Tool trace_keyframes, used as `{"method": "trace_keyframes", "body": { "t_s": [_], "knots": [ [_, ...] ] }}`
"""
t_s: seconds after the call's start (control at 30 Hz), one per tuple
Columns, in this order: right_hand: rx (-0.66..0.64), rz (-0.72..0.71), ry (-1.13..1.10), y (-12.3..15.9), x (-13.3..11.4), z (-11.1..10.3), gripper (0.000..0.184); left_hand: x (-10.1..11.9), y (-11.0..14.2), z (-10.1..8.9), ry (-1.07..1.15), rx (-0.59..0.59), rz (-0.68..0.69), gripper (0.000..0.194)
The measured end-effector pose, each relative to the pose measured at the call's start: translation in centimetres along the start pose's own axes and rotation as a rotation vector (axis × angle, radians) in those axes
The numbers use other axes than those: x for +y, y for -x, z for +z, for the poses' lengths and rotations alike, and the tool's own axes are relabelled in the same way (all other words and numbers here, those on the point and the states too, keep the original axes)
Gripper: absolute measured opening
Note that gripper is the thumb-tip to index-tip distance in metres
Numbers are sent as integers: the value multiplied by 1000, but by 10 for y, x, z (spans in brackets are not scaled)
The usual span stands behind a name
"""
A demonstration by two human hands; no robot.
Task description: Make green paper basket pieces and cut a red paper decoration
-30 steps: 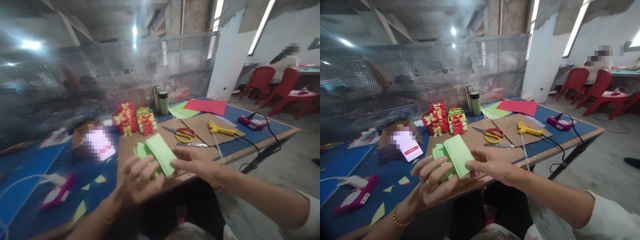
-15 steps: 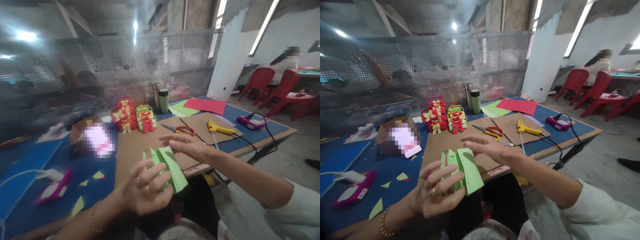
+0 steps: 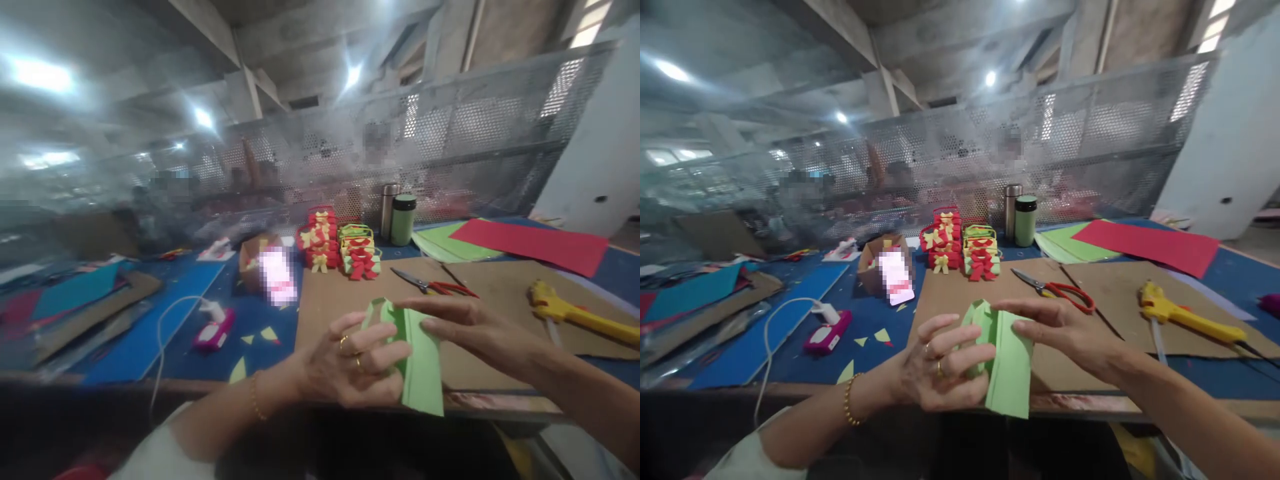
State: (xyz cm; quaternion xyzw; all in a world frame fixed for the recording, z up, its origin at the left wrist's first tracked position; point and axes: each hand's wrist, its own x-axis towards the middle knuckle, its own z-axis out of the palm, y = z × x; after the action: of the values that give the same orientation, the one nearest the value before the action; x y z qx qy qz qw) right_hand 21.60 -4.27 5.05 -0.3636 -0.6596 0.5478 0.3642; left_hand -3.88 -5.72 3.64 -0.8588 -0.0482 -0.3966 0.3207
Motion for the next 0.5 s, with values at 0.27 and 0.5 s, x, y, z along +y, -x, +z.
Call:
{"method": "trace_keyframes", "body": {
  "t_s": [0.27, 0.5],
  "knots": [
    [185, 45, -70, -4, 4, -15, 56, -25, 6, -8, -56, -127, -30, 37],
    [314, -90, -230, -6, 2, -29, 50, -18, 17, 1, 377, -2, -882, 40]
  ]
}}
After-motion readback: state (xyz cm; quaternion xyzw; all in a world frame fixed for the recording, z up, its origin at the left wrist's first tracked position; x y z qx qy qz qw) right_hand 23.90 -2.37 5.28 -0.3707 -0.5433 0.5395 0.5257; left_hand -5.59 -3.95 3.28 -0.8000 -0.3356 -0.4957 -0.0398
